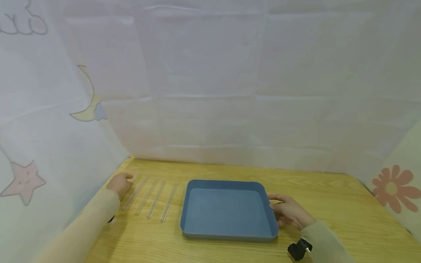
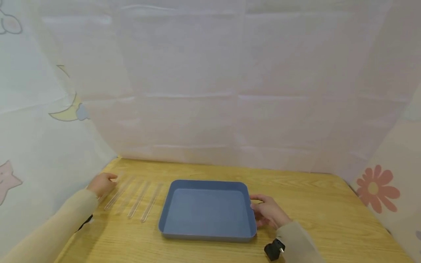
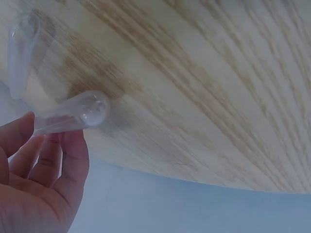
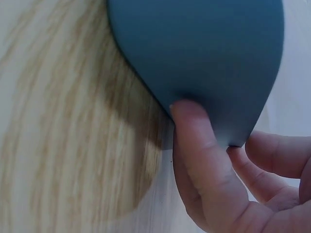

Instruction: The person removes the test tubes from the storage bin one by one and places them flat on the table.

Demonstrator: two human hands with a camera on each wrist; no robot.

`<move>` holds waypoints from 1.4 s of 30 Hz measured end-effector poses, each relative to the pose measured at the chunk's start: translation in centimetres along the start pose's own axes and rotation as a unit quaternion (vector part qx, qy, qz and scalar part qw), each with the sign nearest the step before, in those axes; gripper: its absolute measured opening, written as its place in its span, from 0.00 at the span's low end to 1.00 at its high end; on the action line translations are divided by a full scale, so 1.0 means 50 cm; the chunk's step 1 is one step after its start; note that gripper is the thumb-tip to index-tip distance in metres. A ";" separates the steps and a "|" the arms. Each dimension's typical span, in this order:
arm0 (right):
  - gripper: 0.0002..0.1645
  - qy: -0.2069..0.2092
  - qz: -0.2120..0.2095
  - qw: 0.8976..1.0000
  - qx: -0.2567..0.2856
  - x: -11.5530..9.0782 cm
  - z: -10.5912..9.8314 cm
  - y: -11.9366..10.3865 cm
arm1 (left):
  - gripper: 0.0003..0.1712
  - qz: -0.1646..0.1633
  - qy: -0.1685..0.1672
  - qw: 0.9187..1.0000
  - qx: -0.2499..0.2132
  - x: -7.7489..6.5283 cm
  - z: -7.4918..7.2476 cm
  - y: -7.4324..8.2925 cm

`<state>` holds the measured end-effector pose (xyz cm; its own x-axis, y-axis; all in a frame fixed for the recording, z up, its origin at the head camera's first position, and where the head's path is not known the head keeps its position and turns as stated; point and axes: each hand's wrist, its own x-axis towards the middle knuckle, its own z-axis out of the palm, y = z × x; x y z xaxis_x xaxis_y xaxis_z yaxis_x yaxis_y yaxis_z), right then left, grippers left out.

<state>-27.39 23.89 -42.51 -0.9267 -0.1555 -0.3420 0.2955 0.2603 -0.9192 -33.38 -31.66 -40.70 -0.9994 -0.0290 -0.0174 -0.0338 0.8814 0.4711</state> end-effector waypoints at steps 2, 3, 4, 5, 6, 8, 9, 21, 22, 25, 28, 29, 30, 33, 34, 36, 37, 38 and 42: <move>0.30 -0.003 -0.003 1.000 0.000 0.000 -0.001 0.000 | 0.23 0.000 0.006 1.000 0.009 0.005 0.002 -0.003; 0.30 -0.003 -0.002 1.000 0.001 -0.001 -0.001 -0.001 | 0.23 -0.002 0.008 1.000 0.010 0.007 0.002 -0.005; 0.30 -0.005 -0.003 1.000 0.001 -0.001 -0.001 -0.001 | 0.23 -0.002 0.010 1.000 0.011 0.009 0.003 -0.006; 0.30 -0.005 -0.003 1.000 0.000 -0.001 -0.002 -0.001 | 0.23 -0.002 0.012 1.000 0.013 0.011 0.004 -0.009; 0.31 -0.005 -0.003 1.000 0.000 -0.001 -0.002 -0.002 | 0.23 -0.002 0.013 1.000 0.015 0.013 0.005 -0.011; 0.31 -0.005 -0.001 1.000 -0.002 -0.002 -0.001 -0.004 | 0.22 -0.002 0.013 1.000 0.017 0.016 0.007 -0.016; 0.30 -0.004 -0.001 1.000 -0.002 -0.002 -0.001 -0.004 | 0.22 -0.002 0.013 1.000 0.017 0.017 0.007 -0.017; 0.30 0.002 -0.004 1.000 -0.008 -0.002 0.005 -0.004 | 0.22 -0.008 0.010 0.999 0.033 0.023 0.015 -0.012; 0.30 0.001 -0.004 1.000 -0.007 -0.002 0.005 -0.004 | 0.21 -0.006 0.010 0.999 0.038 0.023 0.017 -0.012; 0.30 0.000 -0.006 1.000 -0.007 -0.003 0.004 -0.004 | 0.20 -0.001 0.011 0.999 0.053 0.026 0.021 -0.010; 0.30 0.004 -0.004 1.000 -0.011 -0.003 0.003 -0.004 | 0.21 0.000 0.012 0.998 0.059 0.028 0.023 -0.008; 0.30 0.005 -0.004 1.000 -0.013 -0.003 0.003 -0.004 | 0.21 0.000 0.012 0.998 0.060 0.028 0.023 -0.009; 0.30 0.006 -0.003 1.000 -0.013 -0.003 0.003 -0.004 | 0.21 0.000 0.011 0.998 0.059 0.028 0.023 -0.009; 0.30 0.008 -0.003 1.000 -0.016 -0.002 0.003 -0.004 | 0.21 -0.001 0.007 0.998 0.060 0.028 0.023 -0.010; 0.30 0.008 -0.002 1.000 -0.015 -0.002 0.004 -0.004 | 0.21 0.000 0.007 0.998 0.062 0.028 0.023 -0.011; 0.30 0.009 -0.002 1.000 -0.016 -0.002 0.004 -0.005 | 0.23 0.002 0.006 0.998 0.066 0.028 0.023 -0.012; 0.30 0.010 -0.002 1.000 -0.016 -0.001 0.004 -0.005 | 0.23 0.004 0.006 0.998 0.068 0.029 0.023 -0.013; 0.30 0.011 -0.001 1.000 -0.016 -0.001 0.004 -0.005 | 0.24 0.006 0.008 0.998 0.069 0.028 0.023 -0.014; 0.29 0.016 -0.002 1.000 -0.020 0.001 0.006 -0.005 | 0.27 0.012 0.006 0.998 0.065 0.023 0.022 -0.016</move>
<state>-27.44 23.55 -42.36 -0.9354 -0.1261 -0.3305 0.2822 0.2973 -0.9121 -34.48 -31.90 -42.07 -0.9999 -0.0111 0.0029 -0.0094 0.9357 0.3527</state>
